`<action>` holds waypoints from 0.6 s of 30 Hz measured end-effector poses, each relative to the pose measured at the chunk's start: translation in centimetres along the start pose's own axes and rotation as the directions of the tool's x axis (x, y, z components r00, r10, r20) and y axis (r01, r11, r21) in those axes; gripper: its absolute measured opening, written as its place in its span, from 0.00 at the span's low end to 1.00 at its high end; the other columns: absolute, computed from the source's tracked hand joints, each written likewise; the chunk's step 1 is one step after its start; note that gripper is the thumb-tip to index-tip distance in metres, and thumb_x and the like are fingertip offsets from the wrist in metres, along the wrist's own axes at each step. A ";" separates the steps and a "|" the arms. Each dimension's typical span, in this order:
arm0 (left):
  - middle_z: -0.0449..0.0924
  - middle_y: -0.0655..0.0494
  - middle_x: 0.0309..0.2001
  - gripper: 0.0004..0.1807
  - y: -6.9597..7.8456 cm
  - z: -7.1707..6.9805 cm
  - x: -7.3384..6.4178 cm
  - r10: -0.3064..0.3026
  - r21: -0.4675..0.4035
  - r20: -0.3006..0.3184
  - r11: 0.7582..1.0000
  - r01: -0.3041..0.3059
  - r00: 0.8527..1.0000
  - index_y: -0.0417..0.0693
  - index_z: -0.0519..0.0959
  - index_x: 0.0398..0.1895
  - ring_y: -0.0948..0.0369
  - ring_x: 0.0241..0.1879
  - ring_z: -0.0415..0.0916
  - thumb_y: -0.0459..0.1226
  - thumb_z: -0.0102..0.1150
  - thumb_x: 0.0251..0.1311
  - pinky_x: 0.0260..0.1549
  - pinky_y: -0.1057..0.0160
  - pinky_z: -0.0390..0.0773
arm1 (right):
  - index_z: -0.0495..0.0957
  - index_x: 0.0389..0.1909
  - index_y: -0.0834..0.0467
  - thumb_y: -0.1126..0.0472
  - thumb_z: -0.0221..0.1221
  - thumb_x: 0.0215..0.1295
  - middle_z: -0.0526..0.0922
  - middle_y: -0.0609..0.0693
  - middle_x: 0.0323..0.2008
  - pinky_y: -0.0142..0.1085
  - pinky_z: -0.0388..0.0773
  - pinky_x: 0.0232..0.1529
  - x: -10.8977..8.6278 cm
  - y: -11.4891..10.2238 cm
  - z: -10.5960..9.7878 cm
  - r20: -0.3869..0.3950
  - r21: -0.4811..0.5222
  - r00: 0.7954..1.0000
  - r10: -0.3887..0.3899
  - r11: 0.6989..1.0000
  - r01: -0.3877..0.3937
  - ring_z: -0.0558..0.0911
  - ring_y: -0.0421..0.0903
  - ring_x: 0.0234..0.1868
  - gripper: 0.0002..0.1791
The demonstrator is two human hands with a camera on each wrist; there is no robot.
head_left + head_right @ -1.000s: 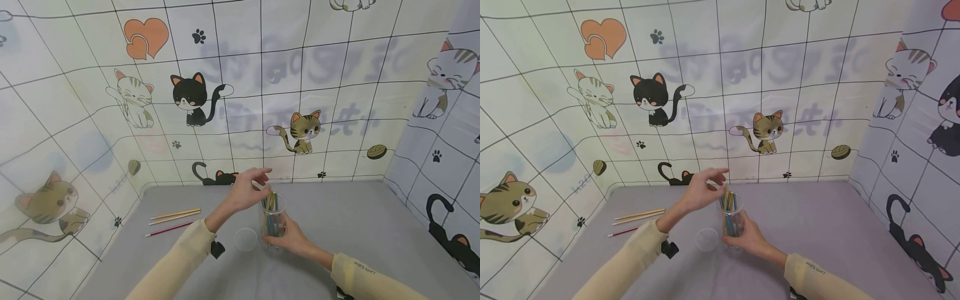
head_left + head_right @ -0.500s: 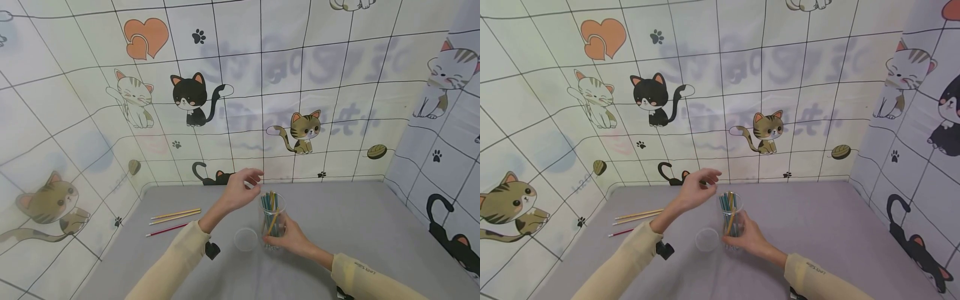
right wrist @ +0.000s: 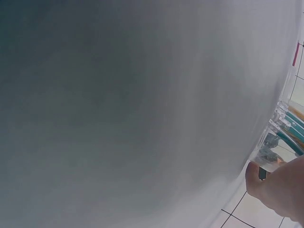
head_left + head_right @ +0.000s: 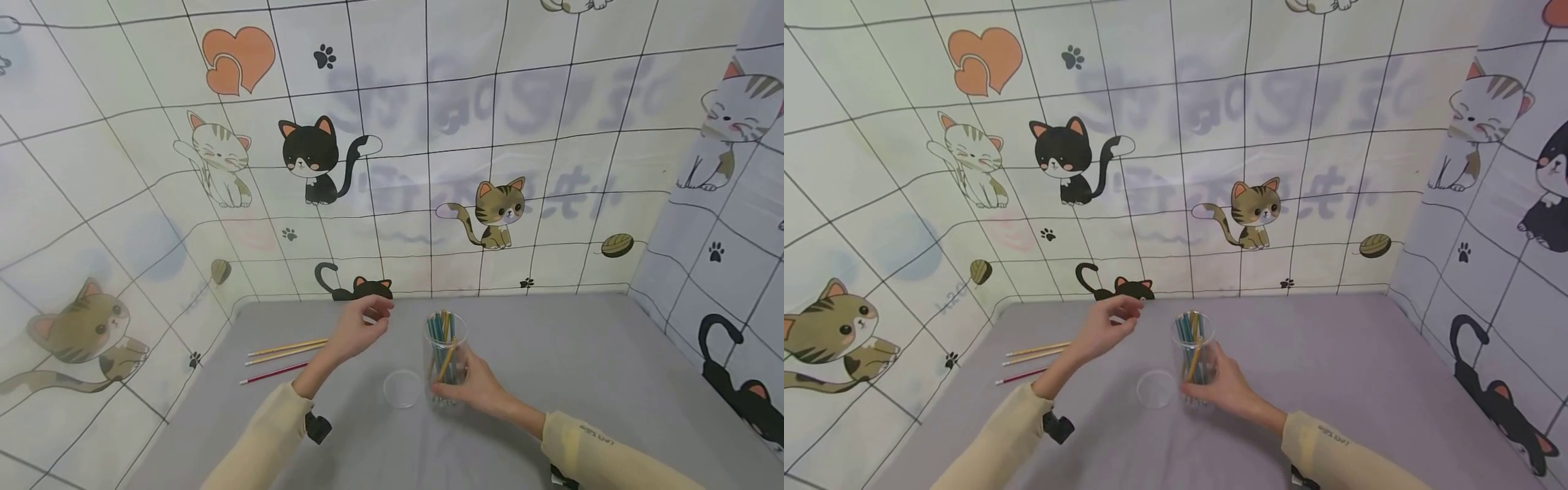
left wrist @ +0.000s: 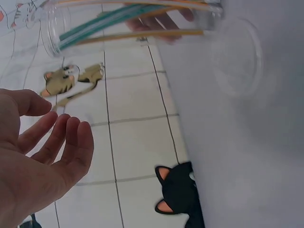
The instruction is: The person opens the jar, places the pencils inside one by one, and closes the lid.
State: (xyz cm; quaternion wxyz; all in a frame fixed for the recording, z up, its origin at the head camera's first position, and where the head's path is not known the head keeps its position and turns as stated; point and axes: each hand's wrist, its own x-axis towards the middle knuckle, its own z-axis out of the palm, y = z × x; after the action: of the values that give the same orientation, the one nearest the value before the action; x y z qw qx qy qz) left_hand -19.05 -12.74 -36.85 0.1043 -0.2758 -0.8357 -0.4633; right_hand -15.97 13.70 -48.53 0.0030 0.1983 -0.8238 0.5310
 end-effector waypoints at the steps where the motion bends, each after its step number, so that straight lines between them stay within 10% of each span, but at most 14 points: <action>1: 0.81 0.45 0.38 0.13 -0.5 -0.3 -0.3 -0.008 0.002 0.000 1.000 0.008 1.000 0.38 0.82 0.47 0.52 0.38 0.81 0.24 0.57 0.59 0.39 0.55 0.82 | 0.57 0.74 0.55 0.53 0.75 0.51 0.76 0.60 0.61 0.56 0.76 0.50 0.0 0.0 0.0 0.002 -0.004 1.000 -0.002 1.000 0.002 0.78 0.59 0.56 0.52; 18: 0.80 0.46 0.40 0.13 -5.8 -4.8 -5.9 -0.194 0.080 -0.038 0.977 0.197 0.980 0.42 0.80 0.42 0.54 0.40 0.80 0.20 0.61 0.56 0.41 0.56 0.81 | 0.60 0.73 0.56 0.52 0.76 0.49 0.78 0.58 0.57 0.53 0.77 0.49 0.0 -0.3 -0.1 -0.011 -0.026 1.000 0.010 1.000 -0.011 0.79 0.55 0.53 0.51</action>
State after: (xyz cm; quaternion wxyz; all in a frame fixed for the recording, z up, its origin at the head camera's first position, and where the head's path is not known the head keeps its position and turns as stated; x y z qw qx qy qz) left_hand -17.84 -21.31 -40.94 0.0823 -0.1807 -0.8757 -0.4402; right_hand -15.93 13.68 -48.22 0.0074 0.1910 -0.8317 0.5213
